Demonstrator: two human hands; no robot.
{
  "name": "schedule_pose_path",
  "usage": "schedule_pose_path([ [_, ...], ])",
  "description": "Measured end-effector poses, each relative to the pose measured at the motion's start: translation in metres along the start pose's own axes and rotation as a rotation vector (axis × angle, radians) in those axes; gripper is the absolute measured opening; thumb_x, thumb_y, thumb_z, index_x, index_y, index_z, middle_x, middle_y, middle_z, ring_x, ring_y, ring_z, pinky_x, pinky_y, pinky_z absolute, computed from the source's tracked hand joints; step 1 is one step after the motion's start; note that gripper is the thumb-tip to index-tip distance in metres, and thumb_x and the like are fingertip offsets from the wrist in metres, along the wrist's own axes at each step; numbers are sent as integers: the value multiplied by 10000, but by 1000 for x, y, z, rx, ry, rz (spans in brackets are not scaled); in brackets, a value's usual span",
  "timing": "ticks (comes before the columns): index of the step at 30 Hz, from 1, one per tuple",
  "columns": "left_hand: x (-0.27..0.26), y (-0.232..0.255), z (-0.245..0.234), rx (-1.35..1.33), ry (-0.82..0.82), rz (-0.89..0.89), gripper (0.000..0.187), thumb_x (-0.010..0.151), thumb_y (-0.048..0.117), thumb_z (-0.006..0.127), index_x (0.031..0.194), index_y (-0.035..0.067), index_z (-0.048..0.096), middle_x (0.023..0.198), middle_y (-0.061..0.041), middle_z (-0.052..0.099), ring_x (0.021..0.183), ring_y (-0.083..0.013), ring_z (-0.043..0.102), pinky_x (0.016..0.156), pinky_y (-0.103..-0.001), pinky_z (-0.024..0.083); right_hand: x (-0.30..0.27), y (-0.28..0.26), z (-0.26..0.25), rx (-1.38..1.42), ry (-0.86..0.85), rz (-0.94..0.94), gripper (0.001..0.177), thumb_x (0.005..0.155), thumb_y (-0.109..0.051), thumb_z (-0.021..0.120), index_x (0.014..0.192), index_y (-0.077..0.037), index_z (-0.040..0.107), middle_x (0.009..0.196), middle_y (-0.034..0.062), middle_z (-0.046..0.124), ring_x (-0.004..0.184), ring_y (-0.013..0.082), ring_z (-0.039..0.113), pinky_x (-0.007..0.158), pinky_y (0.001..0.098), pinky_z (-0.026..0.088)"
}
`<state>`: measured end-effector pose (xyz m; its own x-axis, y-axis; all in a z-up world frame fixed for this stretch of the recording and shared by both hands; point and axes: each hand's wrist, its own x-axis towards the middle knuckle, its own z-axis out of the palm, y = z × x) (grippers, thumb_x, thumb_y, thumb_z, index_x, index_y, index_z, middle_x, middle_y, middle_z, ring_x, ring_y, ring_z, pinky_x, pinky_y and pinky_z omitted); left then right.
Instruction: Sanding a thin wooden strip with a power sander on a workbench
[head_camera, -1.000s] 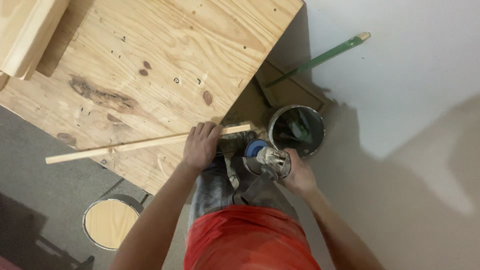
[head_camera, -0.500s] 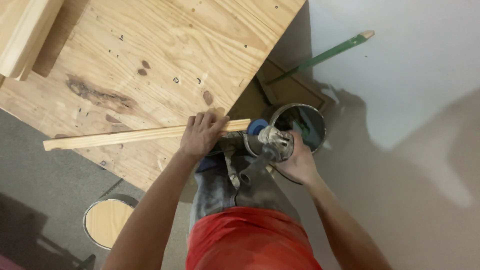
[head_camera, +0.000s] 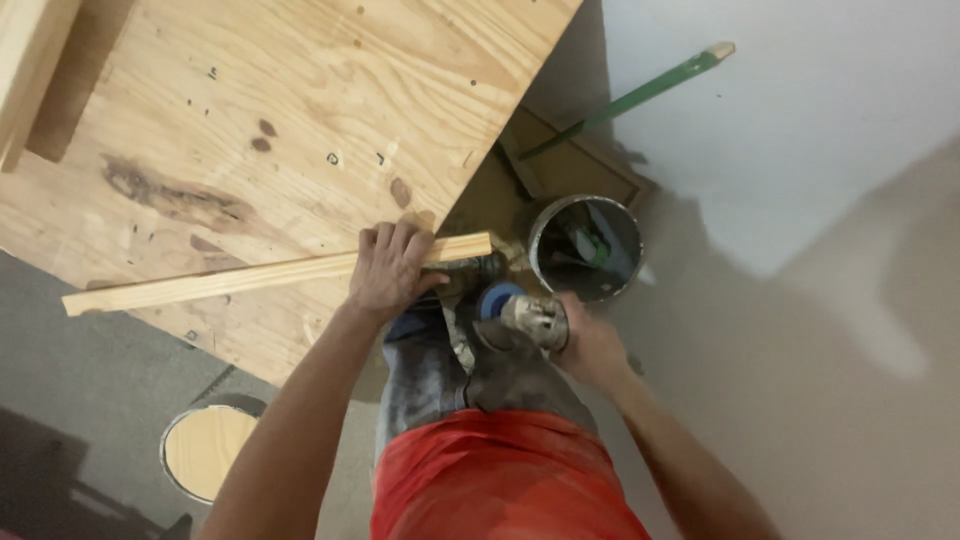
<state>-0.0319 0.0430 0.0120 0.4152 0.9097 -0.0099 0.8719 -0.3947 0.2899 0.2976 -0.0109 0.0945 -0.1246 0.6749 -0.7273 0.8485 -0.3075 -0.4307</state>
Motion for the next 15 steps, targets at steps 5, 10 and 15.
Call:
schedule_pose_path([
  [5,-3,-6,15,23,-25,41,387,893,398,730,1147,164,555,1067,-62,483,1011,-328,531,856,-455,436,-22,-6,-4,61,11,-15,562,779,-117,729,1300,-149,519,1088,186,733,1080,417,711,935,586,558],
  [10,6,-9,4,77,99,190,267,966,357,624,1079,121,574,1042,-93,534,962,-330,562,831,-429,450,-13,0,-4,47,152,-52,641,749,-72,788,1328,-102,513,1068,199,710,1050,410,718,907,566,557],
  [15,18,-20,4,98,55,246,265,1040,392,497,1024,133,554,1015,-78,524,958,-318,557,791,-402,433,13,-7,-10,38,298,-219,681,738,-227,808,1331,-144,483,1032,206,696,961,430,718,853,595,564],
])
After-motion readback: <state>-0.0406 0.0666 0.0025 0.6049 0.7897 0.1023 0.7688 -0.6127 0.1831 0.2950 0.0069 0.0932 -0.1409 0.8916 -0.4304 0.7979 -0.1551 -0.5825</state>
